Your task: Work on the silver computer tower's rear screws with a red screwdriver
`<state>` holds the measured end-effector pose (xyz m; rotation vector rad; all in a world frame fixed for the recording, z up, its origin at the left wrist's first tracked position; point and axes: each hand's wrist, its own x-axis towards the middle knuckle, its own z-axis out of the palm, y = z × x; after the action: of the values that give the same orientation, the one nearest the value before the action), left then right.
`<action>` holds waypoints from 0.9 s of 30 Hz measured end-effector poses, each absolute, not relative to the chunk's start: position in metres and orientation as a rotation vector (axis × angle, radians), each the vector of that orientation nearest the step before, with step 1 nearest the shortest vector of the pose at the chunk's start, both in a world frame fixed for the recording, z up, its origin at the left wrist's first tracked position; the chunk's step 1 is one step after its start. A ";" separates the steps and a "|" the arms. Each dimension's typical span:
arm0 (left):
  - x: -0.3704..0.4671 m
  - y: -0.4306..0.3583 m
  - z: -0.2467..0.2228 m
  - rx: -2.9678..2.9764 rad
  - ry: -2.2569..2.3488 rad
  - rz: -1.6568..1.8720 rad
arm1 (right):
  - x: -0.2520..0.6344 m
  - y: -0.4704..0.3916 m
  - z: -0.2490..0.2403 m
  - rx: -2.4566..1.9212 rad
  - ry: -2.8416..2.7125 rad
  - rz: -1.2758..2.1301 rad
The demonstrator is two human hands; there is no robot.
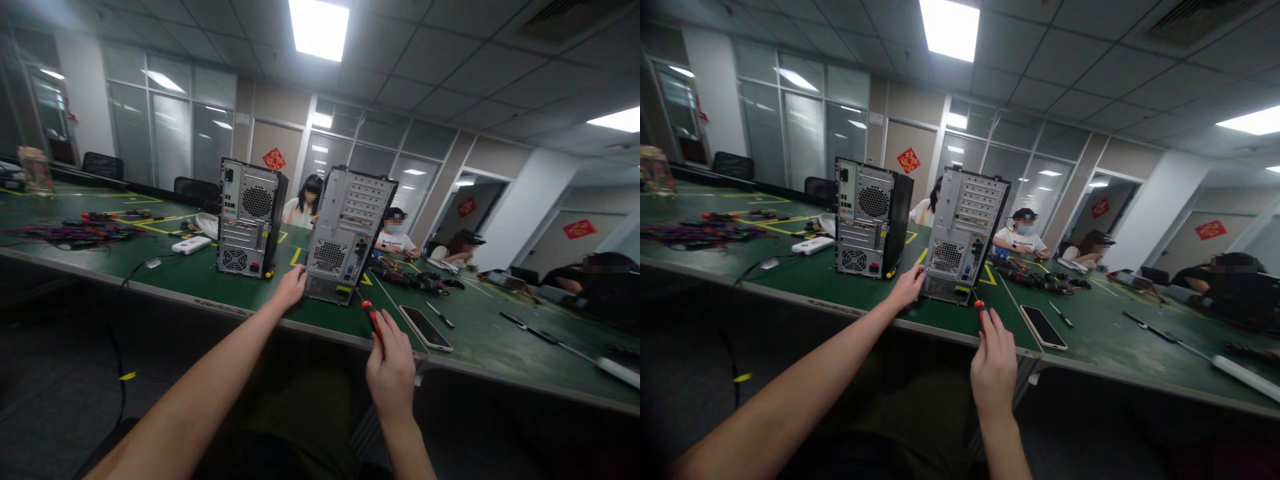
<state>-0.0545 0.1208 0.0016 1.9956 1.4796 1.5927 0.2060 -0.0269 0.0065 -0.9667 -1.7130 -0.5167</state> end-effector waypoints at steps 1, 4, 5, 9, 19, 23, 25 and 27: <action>-0.054 0.120 0.002 1.995 1.481 1.591 | 0.206 -0.026 0.006 -0.961 -1.702 -0.514; -0.054 0.118 0.004 1.992 1.498 1.584 | 0.206 -0.026 0.003 -0.972 -1.628 -0.517; -0.054 0.116 0.005 1.991 1.501 1.580 | 0.206 -0.026 0.002 -0.996 -1.587 -0.520; -0.054 0.113 0.008 1.978 1.512 1.566 | 0.207 -0.028 -0.001 -1.122 -1.433 -0.508; -0.054 0.116 0.005 1.975 1.510 1.579 | 0.207 -0.029 0.006 -0.969 -1.658 -0.539; -0.054 0.115 0.006 1.974 1.516 1.569 | 0.207 -0.030 0.004 -1.033 -1.566 -0.498; -0.053 0.115 0.007 1.969 1.526 1.575 | 0.208 -0.029 0.001 -1.086 -1.489 -0.458; -0.052 0.115 0.008 1.961 1.543 1.579 | 0.209 -0.028 -0.001 -1.121 -1.456 -0.420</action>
<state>-0.0523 0.1149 0.0080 1.9611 1.5426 1.5788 0.2095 -0.0283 -0.0011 -1.1207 -1.4556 -0.4204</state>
